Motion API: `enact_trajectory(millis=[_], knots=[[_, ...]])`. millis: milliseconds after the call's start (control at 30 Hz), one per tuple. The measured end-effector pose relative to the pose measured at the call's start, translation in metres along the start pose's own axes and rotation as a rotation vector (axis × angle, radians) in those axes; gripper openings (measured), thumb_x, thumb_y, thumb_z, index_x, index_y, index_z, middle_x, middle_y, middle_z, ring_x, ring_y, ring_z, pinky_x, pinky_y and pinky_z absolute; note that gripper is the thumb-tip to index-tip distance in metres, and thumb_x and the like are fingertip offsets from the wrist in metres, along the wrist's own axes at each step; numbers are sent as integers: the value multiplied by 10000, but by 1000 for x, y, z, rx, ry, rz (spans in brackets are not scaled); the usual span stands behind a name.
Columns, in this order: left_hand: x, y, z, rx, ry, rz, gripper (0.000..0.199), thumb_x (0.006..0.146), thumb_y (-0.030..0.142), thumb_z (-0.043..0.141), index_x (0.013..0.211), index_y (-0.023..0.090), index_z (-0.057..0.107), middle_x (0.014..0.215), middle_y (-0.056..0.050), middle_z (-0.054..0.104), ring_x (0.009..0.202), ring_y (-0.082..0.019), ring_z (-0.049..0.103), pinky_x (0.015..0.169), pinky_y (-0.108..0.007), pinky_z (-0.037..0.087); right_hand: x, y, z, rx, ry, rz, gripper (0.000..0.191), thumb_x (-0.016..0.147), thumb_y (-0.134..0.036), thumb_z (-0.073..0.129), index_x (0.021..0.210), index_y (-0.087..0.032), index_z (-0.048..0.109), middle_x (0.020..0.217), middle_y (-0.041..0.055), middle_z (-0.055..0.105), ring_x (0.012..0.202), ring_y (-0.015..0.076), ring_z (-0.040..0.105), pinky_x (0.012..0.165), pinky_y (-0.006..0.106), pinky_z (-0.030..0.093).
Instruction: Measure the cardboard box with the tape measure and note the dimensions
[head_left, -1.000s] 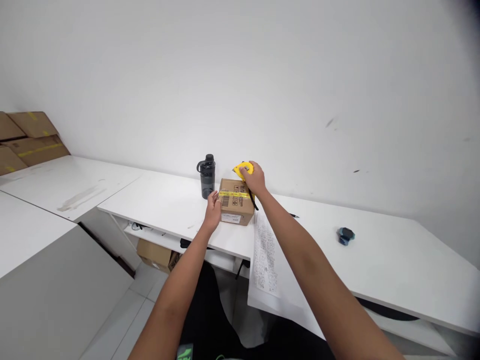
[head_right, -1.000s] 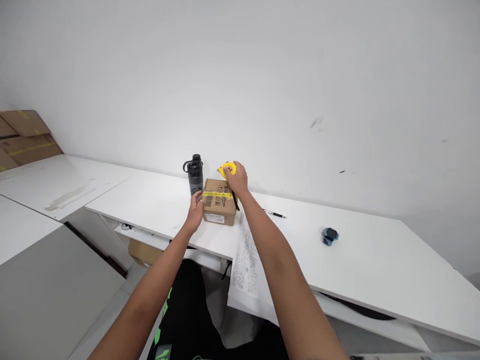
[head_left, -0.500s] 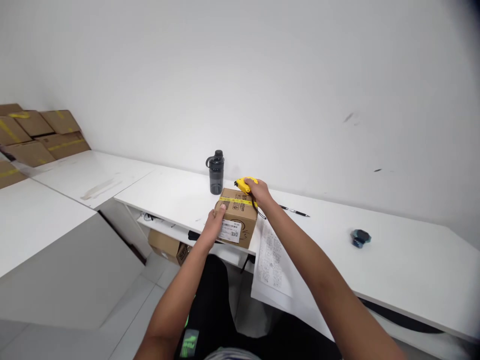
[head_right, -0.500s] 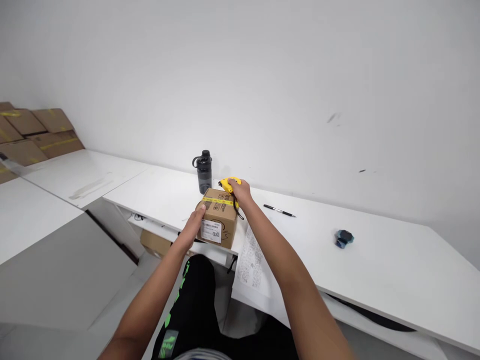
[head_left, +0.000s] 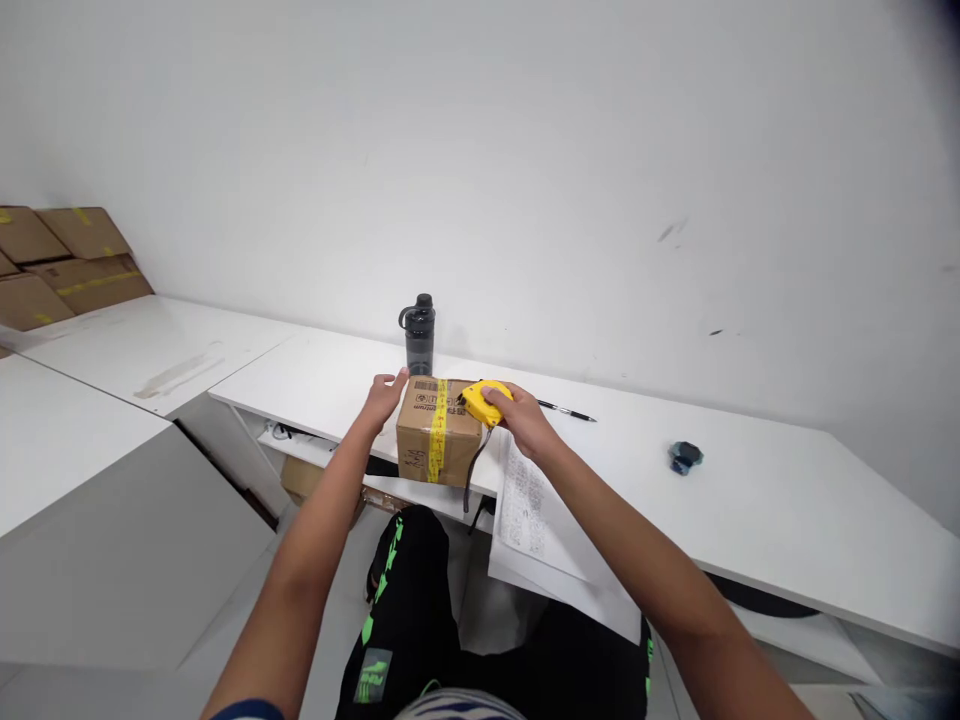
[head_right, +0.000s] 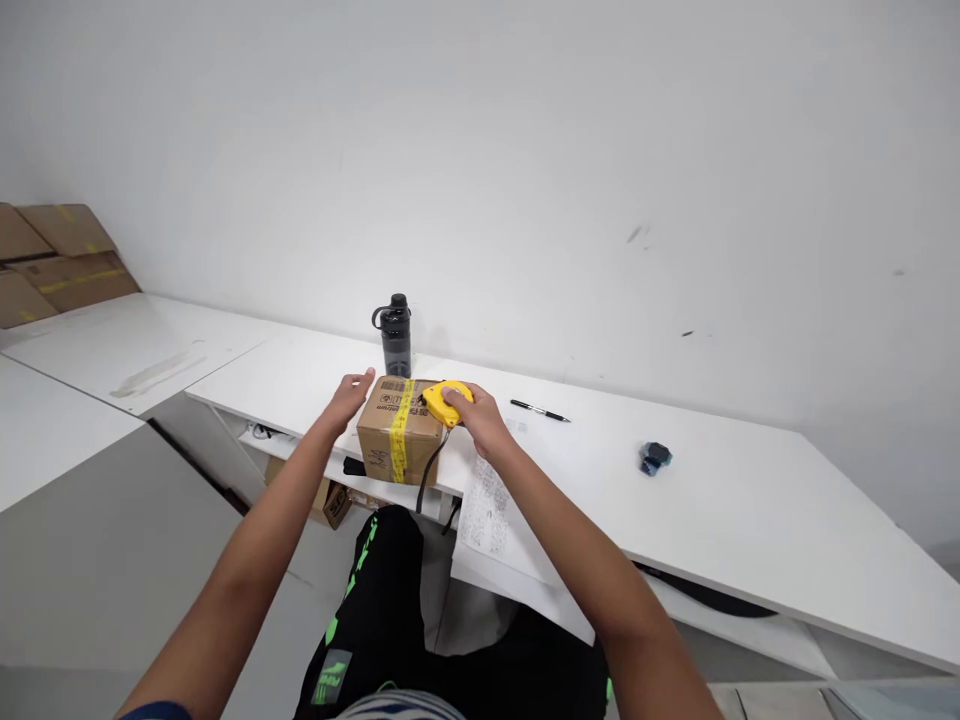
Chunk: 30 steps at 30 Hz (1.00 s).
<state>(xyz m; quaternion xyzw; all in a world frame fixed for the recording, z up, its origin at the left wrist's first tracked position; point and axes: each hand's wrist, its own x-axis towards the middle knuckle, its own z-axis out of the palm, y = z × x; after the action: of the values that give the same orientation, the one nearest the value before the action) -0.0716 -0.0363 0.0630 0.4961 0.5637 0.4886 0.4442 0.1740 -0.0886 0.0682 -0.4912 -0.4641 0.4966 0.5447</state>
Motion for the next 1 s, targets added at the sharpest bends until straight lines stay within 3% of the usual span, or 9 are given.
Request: enact_trajectory(millis=[100,167,333,467,600,733,1000], knots=[[-21,2,-13,27,-264,-19,603,793,669,581,1193,219,573,1338,-140,595,1227,-296,557,926,-392,474,0,-6,-2,-189,21,-201,516,745,-510,670,1158,-204,619,1103,73,670,944,215,637,808,355,528],[-36,-4,-11,-40,-339,34,618,790,582,649,1308,270,519,1419,-94,542,1264,-273,536,975,-372,464,7,-16,5,-382,-38,-349,564,797,-509,624,1282,-230,552,1158,78,644,976,227,627,852,387,515],[-47,-29,11,-263,-218,73,769,781,452,690,1453,236,384,1376,-102,582,1165,-263,612,1029,-400,452,32,-41,51,-836,-332,-683,715,865,-408,556,1496,-202,292,1364,142,536,1142,286,577,947,440,468],[-42,-42,17,-326,-162,158,844,799,403,672,1526,271,264,1398,-73,570,1196,-248,596,1048,-396,440,49,-44,88,-1083,-489,-780,634,908,-345,502,1474,-133,309,1361,183,520,1138,301,573,903,428,486],[-43,-46,20,-288,-70,174,743,810,351,630,1498,268,360,1412,-52,566,1218,-254,579,1041,-388,445,54,-42,98,-1187,-553,-819,588,904,-297,512,1432,-102,345,1256,191,561,1070,300,585,854,421,497],[-47,-44,23,-179,7,258,560,814,297,585,1370,242,550,1428,-47,555,1288,-255,521,1101,-386,388,40,-46,73,-1168,-540,-745,612,899,-309,515,1450,-126,323,1296,193,540,1103,309,577,879,434,494],[-43,-48,27,-102,55,327,476,837,320,539,1298,216,593,1384,-67,582,1284,-256,521,1102,-383,391,-27,-35,-35,-1118,-317,-534,623,894,-409,513,1471,-278,318,1255,142,584,1032,332,610,852,482,501]])
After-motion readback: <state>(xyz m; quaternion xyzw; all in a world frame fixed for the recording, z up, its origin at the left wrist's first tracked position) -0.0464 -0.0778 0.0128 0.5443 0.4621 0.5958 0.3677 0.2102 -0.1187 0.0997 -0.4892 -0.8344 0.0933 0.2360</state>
